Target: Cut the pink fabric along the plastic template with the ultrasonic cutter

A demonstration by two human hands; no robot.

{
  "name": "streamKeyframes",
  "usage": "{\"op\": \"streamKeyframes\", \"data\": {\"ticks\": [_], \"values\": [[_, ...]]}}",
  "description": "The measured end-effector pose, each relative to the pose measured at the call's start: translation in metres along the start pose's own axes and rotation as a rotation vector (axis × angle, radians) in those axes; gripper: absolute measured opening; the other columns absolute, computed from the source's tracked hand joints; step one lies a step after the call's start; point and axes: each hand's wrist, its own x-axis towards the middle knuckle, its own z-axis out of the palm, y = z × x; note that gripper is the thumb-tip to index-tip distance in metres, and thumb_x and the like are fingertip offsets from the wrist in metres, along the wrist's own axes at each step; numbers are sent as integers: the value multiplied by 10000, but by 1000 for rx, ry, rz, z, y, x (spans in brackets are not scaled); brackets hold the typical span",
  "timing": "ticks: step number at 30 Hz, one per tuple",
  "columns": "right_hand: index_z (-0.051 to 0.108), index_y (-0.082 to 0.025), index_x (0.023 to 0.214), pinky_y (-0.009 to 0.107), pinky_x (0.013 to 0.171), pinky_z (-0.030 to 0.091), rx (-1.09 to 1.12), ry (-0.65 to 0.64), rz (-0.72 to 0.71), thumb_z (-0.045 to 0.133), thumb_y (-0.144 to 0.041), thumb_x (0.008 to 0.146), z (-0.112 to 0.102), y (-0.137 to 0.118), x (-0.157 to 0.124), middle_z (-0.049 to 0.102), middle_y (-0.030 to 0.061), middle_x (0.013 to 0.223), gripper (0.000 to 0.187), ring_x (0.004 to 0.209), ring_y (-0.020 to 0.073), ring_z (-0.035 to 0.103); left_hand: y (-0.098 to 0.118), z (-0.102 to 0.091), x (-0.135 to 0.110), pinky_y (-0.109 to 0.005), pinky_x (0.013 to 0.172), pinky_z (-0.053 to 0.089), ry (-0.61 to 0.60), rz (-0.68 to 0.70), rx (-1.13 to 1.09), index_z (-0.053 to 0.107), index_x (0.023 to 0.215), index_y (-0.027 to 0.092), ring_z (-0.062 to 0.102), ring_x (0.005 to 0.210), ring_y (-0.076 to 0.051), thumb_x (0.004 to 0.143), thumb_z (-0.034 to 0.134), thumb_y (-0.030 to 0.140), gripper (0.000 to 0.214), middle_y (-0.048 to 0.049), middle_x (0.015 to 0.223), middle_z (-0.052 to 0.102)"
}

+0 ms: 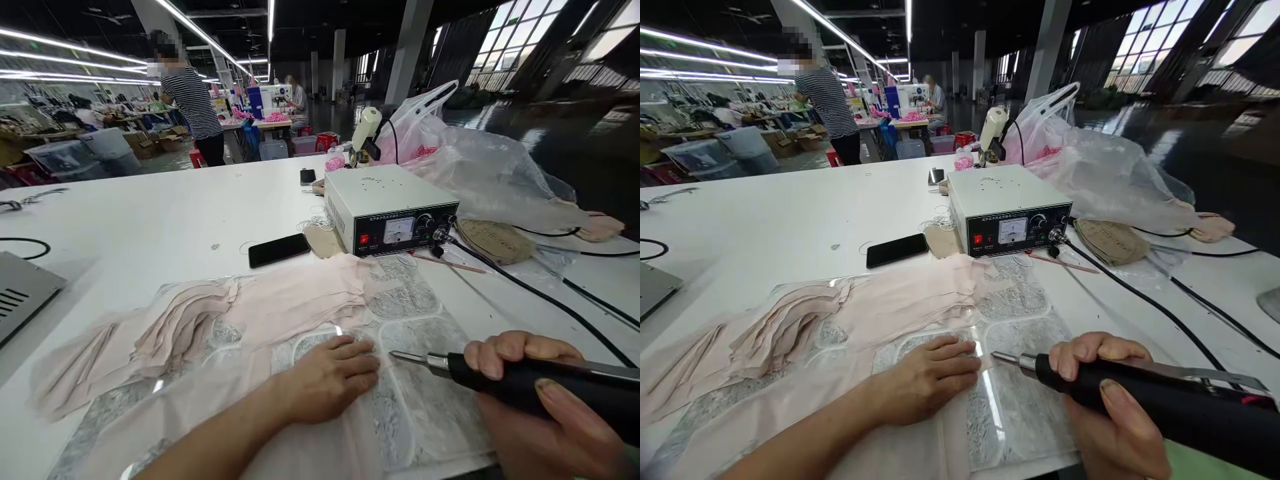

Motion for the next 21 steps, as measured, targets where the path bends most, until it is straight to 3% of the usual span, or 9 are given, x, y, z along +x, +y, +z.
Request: {"op": "streamKeyframes", "data": {"ticks": [8,21], "values": [[584,-244,757,345,441,446,-5,-57,64,756,-375,631,8,5,-8,463,-11,679,251,477,147,438,0,1,0,-323,1094,324,-34,-1,26,631,1098,139,517,1268,-205,1035,369,176,272,-18,1238,658],[588,-255,772,349,450,450,-17,-44,65,727,-366,643,8,5,-6,458,-10,683,220,479,148,433,0,2,-1,-324,1083,352,-30,3,57,637,1092,143,524,1263,-196,1033,386,179,260,-41,1234,658]]}}
